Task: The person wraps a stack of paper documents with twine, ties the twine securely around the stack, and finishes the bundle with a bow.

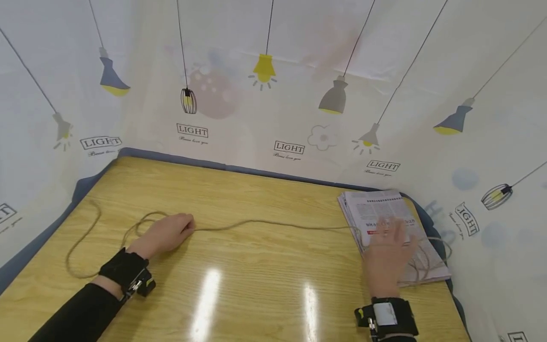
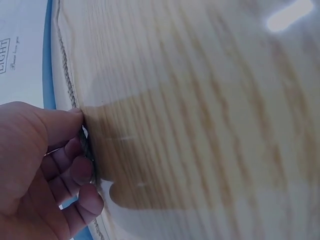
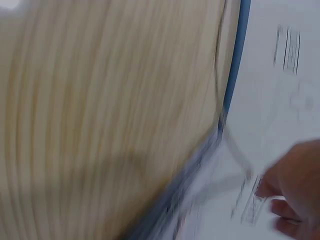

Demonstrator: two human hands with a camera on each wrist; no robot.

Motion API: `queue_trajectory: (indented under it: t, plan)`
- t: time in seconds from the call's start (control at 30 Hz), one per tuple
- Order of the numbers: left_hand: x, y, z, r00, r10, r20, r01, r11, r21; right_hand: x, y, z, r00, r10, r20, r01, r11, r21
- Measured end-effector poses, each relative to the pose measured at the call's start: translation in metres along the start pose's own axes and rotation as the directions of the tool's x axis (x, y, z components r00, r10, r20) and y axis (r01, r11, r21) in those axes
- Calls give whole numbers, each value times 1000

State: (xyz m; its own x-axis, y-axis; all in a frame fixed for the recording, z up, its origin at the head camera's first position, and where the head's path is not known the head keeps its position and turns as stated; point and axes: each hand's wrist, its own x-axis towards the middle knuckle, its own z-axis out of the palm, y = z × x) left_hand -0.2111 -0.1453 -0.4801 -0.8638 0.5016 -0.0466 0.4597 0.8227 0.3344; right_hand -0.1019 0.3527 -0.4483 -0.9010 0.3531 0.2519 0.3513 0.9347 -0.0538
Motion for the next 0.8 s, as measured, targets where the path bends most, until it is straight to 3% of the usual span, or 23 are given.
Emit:
queue_trajectory:
  t: [0.1, 0.23, 0.5, 0.7, 0.8]
  plan:
    - [-1, 2, 0, 1000, -6, -5, 6, 1000, -1, -5, -24, 12, 994, -104, 22, 102, 990, 98]
    - [-2, 2, 1, 1000, -7, 0, 7, 1000, -7, -8, -28, 25, 986, -29, 163, 2, 987, 163]
    - [-5, -2, 1, 1000, -28, 4, 28, 999, -24, -8, 10, 28, 978, 94, 187, -130, 973, 192]
    - [-5, -3, -2, 999, -35, 17, 35, 999, -4, -10, 50, 13, 924, 120, 363, -175, 977, 122]
    - [-4, -2, -3, 999, -28, 15, 28, 1000, 3, -9, 69, 4, 877, 216, 430, -240, 971, 2]
